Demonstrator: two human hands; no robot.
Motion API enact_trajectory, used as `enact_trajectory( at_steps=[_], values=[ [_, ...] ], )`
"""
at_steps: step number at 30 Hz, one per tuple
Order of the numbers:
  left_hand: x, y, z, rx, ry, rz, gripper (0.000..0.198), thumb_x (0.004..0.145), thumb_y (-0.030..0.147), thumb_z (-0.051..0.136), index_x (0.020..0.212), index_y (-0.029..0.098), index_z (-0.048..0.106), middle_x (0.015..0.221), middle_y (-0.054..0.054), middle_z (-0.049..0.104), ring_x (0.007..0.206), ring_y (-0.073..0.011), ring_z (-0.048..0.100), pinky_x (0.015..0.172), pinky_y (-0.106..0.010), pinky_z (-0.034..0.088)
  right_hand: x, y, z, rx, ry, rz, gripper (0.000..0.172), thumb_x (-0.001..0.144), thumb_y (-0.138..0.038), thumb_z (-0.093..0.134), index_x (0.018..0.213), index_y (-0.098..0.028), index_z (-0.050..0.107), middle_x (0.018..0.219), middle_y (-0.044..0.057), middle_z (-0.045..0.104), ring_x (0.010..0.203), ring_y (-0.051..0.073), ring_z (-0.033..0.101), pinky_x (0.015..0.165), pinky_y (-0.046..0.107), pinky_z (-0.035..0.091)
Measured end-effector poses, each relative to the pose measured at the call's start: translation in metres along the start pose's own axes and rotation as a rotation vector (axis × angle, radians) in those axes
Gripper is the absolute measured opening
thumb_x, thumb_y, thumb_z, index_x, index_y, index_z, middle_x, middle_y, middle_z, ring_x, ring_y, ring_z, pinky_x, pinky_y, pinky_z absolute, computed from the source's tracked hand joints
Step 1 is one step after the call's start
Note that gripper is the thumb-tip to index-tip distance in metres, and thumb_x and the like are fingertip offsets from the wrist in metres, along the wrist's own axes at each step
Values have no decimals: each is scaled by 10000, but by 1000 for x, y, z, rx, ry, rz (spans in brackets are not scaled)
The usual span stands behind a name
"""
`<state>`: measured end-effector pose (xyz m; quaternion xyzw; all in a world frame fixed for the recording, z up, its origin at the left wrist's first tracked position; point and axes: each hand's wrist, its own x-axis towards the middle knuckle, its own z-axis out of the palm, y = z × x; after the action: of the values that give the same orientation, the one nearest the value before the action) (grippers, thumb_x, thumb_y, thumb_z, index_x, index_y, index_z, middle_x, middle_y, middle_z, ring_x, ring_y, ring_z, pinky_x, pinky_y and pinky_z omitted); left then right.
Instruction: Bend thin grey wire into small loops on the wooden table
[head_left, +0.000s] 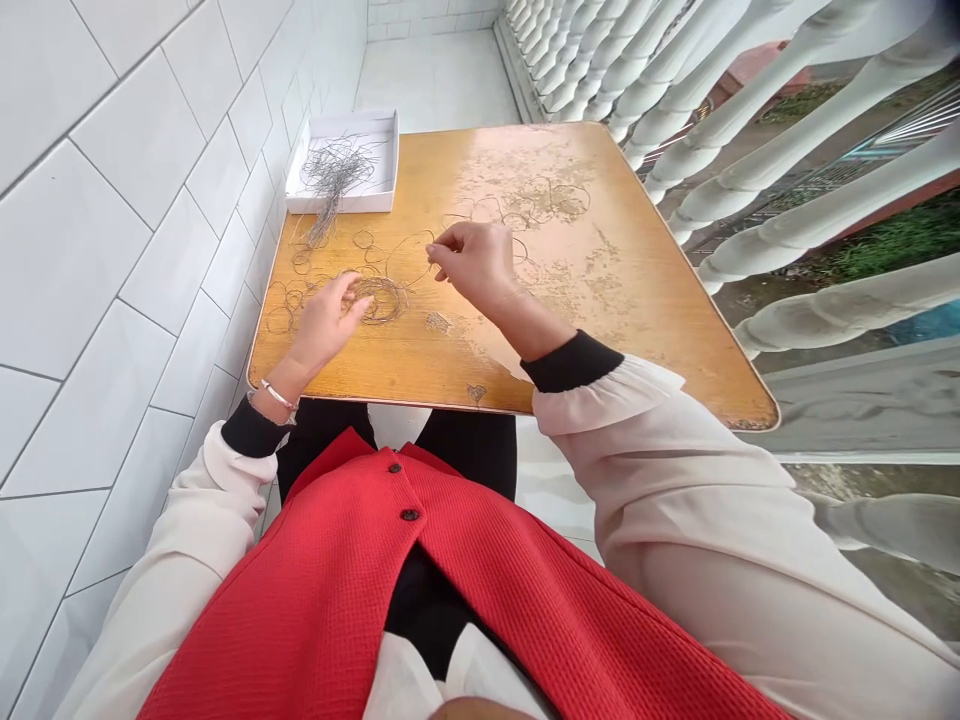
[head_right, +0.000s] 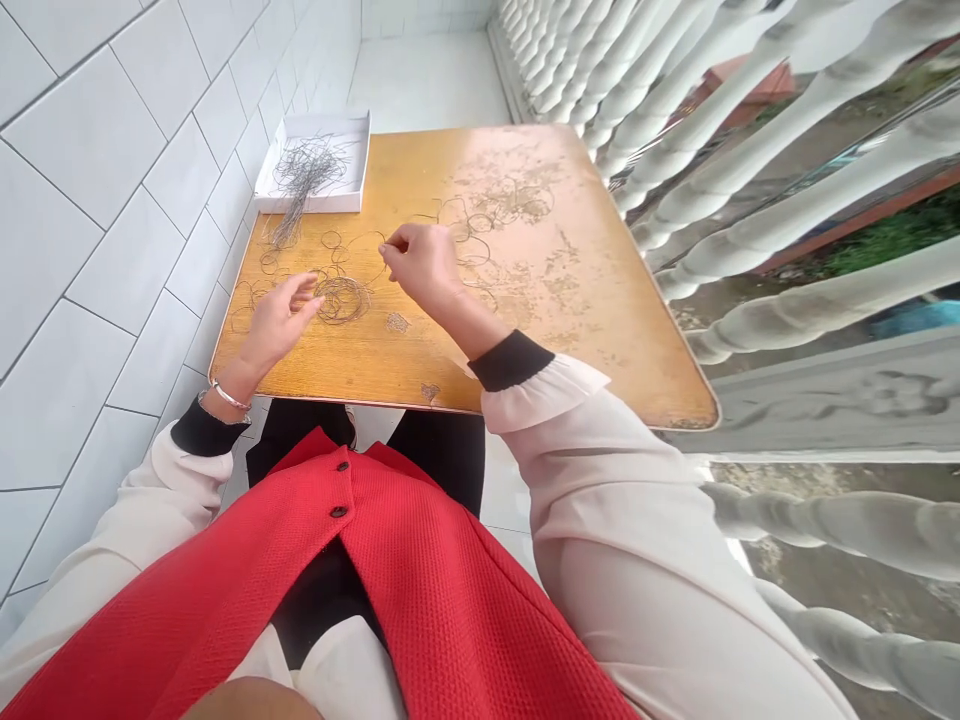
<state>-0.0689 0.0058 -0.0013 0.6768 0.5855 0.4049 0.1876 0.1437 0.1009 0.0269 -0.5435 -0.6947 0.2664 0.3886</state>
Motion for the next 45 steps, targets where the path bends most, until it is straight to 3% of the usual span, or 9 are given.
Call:
enact_trajectory(
  at_steps=[6, 11, 15, 25, 32, 35, 39, 42, 45],
  values=[
    [30, 25, 18, -415, 25, -104, 69, 939, 246, 661, 939, 184, 691, 977, -44, 762, 912, -133, 718, 887, -266, 559, -13, -9, -3, 198, -10, 55, 234, 819, -272, 743, 628, -212, 622, 625, 20, 682, 496, 130, 617, 506, 282, 518],
    [32, 37, 23, -555, 37, -270, 182, 996, 284, 593, 861, 185, 665, 839, -25, 756, 719, -78, 683, 639, -173, 507, -26, -10, -13, 442, -102, 125, 270, 815, -354, 785, 652, -217, 619, 685, 29, 726, 490, 100, 568, 455, 248, 491],
    [30, 34, 23, -579, 37, -294, 169, 982, 268, 617, 846, 181, 668, 838, -26, 761, 675, -68, 669, 577, -169, 473, -30, -9, -16, 508, -141, 173, 286, 829, -354, 785, 659, -220, 598, 727, 32, 740, 517, 106, 597, 500, 260, 512],
    [46, 34, 8, -504, 51, -168, 176, 989, 200, 601, 826, 194, 667, 829, 9, 743, 697, -83, 643, 635, -254, 493, -23, -5, -23, 438, -90, 108, 268, 846, -406, 743, 676, -245, 612, 729, 31, 736, 525, 136, 580, 516, 299, 482],
    [67, 49, -14, -501, -54, -35, 198, 971, 137, 619, 787, 174, 685, 806, -13, 729, 726, -109, 677, 629, -272, 502, -17, -15, -27, 566, -78, 92, 187, 840, -220, 692, 662, -247, 638, 725, 18, 728, 540, 128, 550, 561, 303, 450],
    [87, 57, -30, -418, -114, 44, 119, 961, 144, 626, 889, 184, 713, 898, -18, 742, 886, -190, 734, 778, -377, 593, -8, -25, -27, 636, -33, 85, 192, 849, -266, 675, 668, -316, 636, 869, -1, 757, 732, 196, 651, 675, 361, 531],
    [105, 61, -60, -394, 26, -15, 164, 981, 164, 593, 1031, 225, 736, 944, 18, 719, 1126, -280, 729, 1061, -577, 519, 7, -32, -29, 693, -15, 107, 197, 842, -328, 653, 658, -386, 612, 917, -41, 753, 959, 257, 674, 835, 410, 580],
    [102, 48, -68, -305, 42, -1, 161, 975, 156, 583, 986, 213, 733, 921, 16, 717, 1066, -273, 747, 1033, -602, 541, 13, -30, -25, 753, -98, 188, 253, 878, -258, 626, 646, -360, 621, 830, -20, 713, 862, 211, 639, 843, 357, 563],
    [87, 28, -51, -252, -17, -59, 120, 897, 133, 680, 934, 238, 725, 926, -18, 734, 926, -243, 754, 902, -498, 625, 13, -27, -19, 854, -149, 246, 291, 935, -179, 580, 668, -288, 624, 758, -2, 640, 688, 132, 538, 777, 283, 532]
  ],
)
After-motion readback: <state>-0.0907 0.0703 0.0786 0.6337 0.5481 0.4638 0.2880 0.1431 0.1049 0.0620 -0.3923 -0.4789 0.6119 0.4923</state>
